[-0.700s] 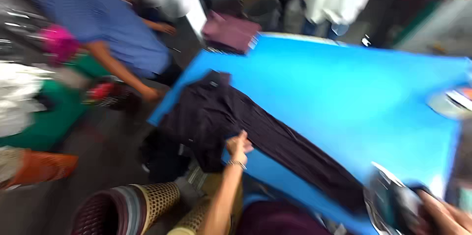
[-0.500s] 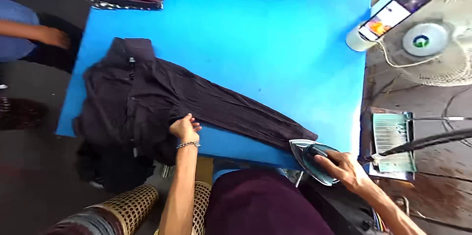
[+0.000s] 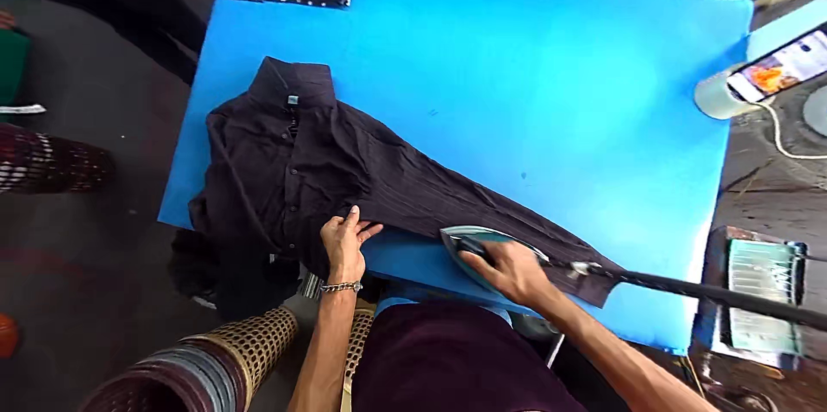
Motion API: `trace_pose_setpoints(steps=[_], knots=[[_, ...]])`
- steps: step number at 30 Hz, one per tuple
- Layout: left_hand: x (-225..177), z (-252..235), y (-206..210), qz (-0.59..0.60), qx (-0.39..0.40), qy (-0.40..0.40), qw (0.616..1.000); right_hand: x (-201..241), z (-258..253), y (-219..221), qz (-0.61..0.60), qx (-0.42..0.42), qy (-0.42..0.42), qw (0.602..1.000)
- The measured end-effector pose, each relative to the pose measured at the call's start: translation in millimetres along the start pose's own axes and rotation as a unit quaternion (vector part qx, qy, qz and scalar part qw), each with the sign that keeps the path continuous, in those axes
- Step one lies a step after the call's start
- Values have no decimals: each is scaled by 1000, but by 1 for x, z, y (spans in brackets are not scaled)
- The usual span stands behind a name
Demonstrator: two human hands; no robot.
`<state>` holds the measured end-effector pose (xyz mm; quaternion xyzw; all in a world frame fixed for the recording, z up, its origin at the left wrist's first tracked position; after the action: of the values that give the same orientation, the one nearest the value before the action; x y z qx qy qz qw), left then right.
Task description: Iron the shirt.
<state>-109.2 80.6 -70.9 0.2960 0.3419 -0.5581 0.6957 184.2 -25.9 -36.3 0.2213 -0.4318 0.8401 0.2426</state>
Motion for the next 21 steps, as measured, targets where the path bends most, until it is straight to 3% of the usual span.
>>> trace_pose_setpoints(steps=[2, 4, 8, 11, 14, 16, 17, 19, 20, 21], knots=[[-15, 5, -21, -141, 84, -32, 986, 66, -62, 6, 18, 40, -30, 999], [-42, -1, -41, -243, 110, -5, 964, 118, -112, 11, 17, 65, -52, 996], [-120, -59, -41, -349, 101, 197, 911, 153, -147, 13, -6, 63, -53, 997], [-149, -108, 24, -474, 215, 318, 793, 114, -99, 10, 9, 46, -54, 997], [-129, -151, 96, -616, 344, 352, 616, 37, -17, 10, 9, -7, -7, 1000], [-119, -176, 121, -709, 363, 339, 501, -12, 32, 9, -109, -109, 101, 983], [-119, -188, 128, -740, 363, 331, 460, -31, 50, 9, -205, -177, 158, 950], [-126, -213, 132, -756, 391, 309, 424, -53, 70, 12, -366, -307, 235, 846], [-129, -223, 131, -747, 424, 289, 423, -55, 75, 15, -400, -336, 252, 815], [-133, -232, 130, -720, 459, 279, 440, -53, 77, 17, -401, -330, 246, 818]])
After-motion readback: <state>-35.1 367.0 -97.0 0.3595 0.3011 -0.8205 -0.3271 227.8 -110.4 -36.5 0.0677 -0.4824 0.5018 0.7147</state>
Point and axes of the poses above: each hand's wrist, its own z-axis away from the middle knuckle, its own y-axis out of the palm, x = y × z, the point moved 4 cm from there along -z, towards the middle knuckle, and after that the axes turned 7 degrees about x, right-handed, at the moved point
